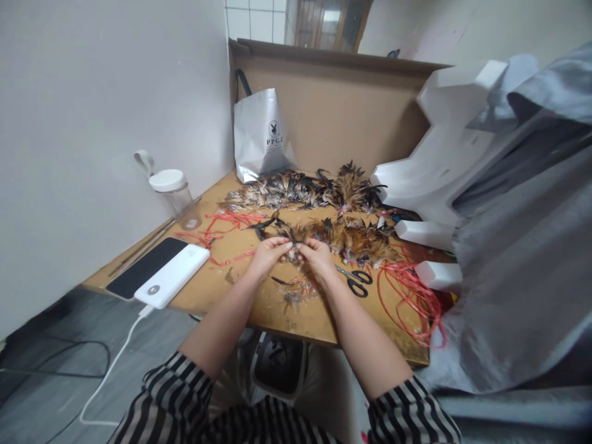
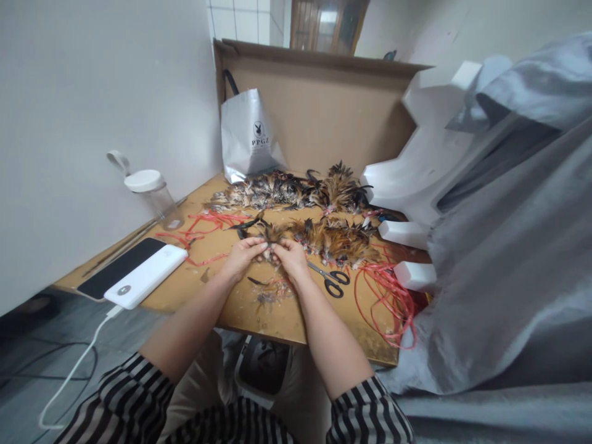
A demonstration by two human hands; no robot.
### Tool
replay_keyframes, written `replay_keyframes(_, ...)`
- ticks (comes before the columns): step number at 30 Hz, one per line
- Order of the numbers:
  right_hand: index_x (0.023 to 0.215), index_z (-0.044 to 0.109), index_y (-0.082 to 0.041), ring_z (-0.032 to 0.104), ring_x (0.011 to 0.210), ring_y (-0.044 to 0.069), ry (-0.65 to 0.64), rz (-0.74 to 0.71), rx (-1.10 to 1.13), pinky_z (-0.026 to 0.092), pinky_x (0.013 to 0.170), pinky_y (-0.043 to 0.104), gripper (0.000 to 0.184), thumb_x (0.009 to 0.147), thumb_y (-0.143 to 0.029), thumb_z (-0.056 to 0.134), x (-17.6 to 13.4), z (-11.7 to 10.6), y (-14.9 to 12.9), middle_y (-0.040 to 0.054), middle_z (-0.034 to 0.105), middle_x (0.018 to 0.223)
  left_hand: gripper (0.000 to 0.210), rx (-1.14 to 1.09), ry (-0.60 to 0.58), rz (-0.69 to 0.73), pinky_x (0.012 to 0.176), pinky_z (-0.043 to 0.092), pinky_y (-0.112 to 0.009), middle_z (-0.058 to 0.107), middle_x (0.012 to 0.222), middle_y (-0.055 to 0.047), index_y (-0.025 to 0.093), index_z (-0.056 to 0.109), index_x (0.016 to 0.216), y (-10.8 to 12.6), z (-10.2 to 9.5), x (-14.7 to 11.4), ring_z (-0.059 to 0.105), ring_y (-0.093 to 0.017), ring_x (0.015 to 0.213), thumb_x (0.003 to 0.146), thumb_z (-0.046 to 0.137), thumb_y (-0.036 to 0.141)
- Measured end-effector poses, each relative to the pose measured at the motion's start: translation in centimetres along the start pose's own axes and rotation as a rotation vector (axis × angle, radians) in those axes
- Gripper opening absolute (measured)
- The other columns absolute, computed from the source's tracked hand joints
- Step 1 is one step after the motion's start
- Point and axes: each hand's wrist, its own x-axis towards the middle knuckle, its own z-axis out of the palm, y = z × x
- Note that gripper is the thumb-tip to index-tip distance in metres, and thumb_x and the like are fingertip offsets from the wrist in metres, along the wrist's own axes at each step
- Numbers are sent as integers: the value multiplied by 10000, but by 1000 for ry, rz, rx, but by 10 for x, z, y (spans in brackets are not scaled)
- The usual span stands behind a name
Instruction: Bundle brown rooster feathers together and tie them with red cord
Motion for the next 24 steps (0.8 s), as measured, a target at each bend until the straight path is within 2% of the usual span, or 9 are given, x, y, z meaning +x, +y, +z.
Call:
replay_keyframes(4, 568, 507, -164, 406, 388, 65, 53, -65, -86, 302, 407, 188, 192, 605, -316, 617, 1, -3, 0, -50, 492, 428, 325, 49, 8, -49, 481, 365, -199, 615, 620, -19, 125, 629, 750, 0, 1, -1, 503, -81, 499, 507, 741, 311)
replay_keyframes(7, 556, 510, -161, 406, 402, 65, 41, -115, -136, 301, 421, 189, 175, 613, -294, 608, 1, -3, 0, -48, 492, 435, 276, 134, -27, -35, 480, 362, -201, 613, 586, -30, 117, 643, 690, 0, 1, -2, 503, -85, 493, 531, 724, 328)
replay_keyframes(10, 564, 526, -153, 398, 396, 59, 31, -86, -76, 295, 419, 186, 148, 603, -262, 617, 1, -3, 0, -48, 492, 435, 246, 140, -79, -4, 494, 362, -202, 609, 568, -32, 112, 644, 656, 1, 0, -2, 503, -85, 499, 565, 706, 333)
replay_keyframes(13, 584, 535, -149, 386, 383, 54, -60, -3, 89, 286, 411, 185, 153, 599, -264, 636, -1, -3, -2, -48, 482, 426, 217, 38, -137, -6, 516, 362, -200, 606, 580, -26, 111, 633, 654, 2, -1, -4, 500, -75, 506, 579, 708, 301)
replay_keyframes(16, 589, 527, -151, 388, 401, 53, -212, 56, 235, 282, 415, 184, 189, 596, -288, 657, -2, -5, -4, -46, 464, 435, 194, -119, -200, -76, 550, 375, -203, 606, 614, -25, 115, 622, 673, 2, -1, -8, 517, -74, 533, 591, 710, 267)
replay_keyframes(18, 584, 522, -152, 383, 410, 53, -266, 74, 265, 277, 412, 184, 210, 593, -305, 666, -2, -6, -5, -44, 454, 442, 189, -183, -221, -115, 576, 386, -211, 604, 625, -26, 116, 618, 678, 2, 0, -9, 532, -80, 556, 590, 714, 253)
replay_keyframes(21, 594, 524, -155, 364, 405, 47, -224, 72, 259, 264, 395, 181, 223, 589, -322, 672, -1, -4, -2, -37, 478, 472, 199, -168, -182, -109, 557, 379, -205, 596, 609, -22, 117, 616, 674, 0, 1, -8, 525, -78, 547, 580, 719, 259)
replay_keyframes(24, 602, 524, -163, 364, 388, 49, -83, 57, 197, 266, 382, 178, 225, 577, -328, 675, 1, -1, 1, -43, 484, 463, 213, -55, -79, -39, 502, 349, -191, 589, 577, -13, 118, 617, 660, -1, 2, -4, 485, -63, 495, 575, 715, 286)
